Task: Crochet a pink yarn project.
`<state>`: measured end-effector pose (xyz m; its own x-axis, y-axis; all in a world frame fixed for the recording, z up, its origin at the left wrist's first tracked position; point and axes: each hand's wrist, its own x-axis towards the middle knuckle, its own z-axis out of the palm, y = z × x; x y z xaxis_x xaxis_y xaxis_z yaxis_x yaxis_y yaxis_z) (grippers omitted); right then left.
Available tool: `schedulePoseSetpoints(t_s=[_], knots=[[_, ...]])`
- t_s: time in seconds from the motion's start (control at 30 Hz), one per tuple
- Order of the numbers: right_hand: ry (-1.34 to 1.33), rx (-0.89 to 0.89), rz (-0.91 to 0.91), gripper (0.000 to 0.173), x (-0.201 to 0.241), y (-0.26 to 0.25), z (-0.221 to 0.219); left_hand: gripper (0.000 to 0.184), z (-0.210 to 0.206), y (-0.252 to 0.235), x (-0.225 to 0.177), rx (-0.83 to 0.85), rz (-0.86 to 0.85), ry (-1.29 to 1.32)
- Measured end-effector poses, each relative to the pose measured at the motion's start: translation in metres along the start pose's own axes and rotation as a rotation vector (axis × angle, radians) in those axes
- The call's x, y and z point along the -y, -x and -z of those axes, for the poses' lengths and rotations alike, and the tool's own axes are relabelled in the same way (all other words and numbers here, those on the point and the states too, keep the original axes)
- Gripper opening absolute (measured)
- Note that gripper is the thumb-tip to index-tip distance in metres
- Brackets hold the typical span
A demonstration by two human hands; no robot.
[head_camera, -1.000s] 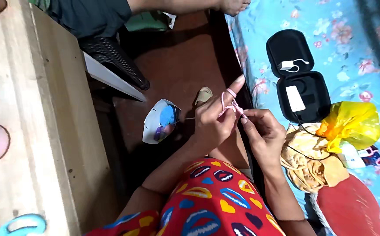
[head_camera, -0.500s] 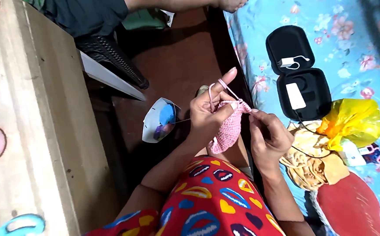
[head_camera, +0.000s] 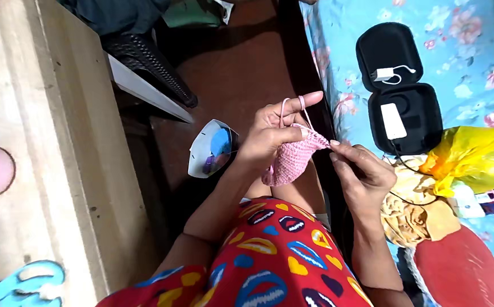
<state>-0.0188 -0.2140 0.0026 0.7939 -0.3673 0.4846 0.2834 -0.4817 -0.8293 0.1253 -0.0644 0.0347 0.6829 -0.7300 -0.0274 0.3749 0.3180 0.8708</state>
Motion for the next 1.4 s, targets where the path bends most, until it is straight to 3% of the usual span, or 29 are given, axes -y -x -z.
schedulePoseSetpoints(t_s=[0.17, 0.33, 0.43, 0.5, 0.57, 0.63, 0.73, 0.8, 0.87, 1.03, 1.13, 1.27, 1.4], knots=[[-0.329, 0.014, -0.311, 0.027, 0.002, -0.002, 0.003, 0.057, -0.003, 0.000, 0.001, 0.031, 0.028, -0.007], [-0.225, 0.013, -0.278, 0.025, 0.003, -0.001, 0.001, 0.072, -0.006, 0.003, 0.003, -0.025, -0.094, -0.233], [-0.303, 0.010, -0.395, 0.025, 0.005, -0.001, -0.001, 0.074, -0.013, 0.006, 0.006, -0.107, -0.227, -0.370], [-0.410, 0.006, -0.469, 0.026, 0.008, -0.002, -0.004, 0.071, -0.020, 0.011, 0.009, -0.162, -0.313, -0.500], [-0.316, -0.006, -0.388, 0.022, 0.015, -0.004, -0.010, 0.063, -0.028, 0.018, 0.014, -0.204, -0.390, -0.713], [-0.164, -0.021, -0.258, 0.014, 0.020, -0.007, -0.015, 0.049, -0.030, 0.018, 0.024, -0.214, -0.576, -0.882], [-0.256, -0.021, -0.287, 0.015, 0.022, -0.013, -0.015, 0.035, -0.027, 0.015, 0.035, -0.203, -0.761, -0.915], [-0.529, -0.034, -0.427, 0.023, 0.020, -0.014, -0.012, 0.037, -0.027, 0.016, 0.035, -0.185, -0.721, -0.763], [-0.599, -0.092, -0.454, 0.027, 0.019, -0.011, -0.013, 0.045, -0.029, 0.017, 0.030, -0.175, -0.602, -0.574], [-0.052, -0.208, -0.058, 0.010, 0.010, 0.002, -0.020, 0.052, -0.031, 0.018, 0.020, -0.134, -0.384, -0.338], [0.173, -0.238, 0.064, 0.011, 0.005, 0.005, -0.018, 0.050, -0.029, 0.018, 0.014, -0.119, -0.337, -0.330], [0.304, -0.214, 0.144, 0.016, 0.002, 0.004, -0.014, 0.049, -0.027, 0.012, 0.010, -0.124, -0.282, -0.241], [0.259, -0.115, 0.160, 0.021, -0.002, 0.003, -0.003, 0.046, -0.013, 0.003, 0.008, -0.054, -0.184, -0.118]])
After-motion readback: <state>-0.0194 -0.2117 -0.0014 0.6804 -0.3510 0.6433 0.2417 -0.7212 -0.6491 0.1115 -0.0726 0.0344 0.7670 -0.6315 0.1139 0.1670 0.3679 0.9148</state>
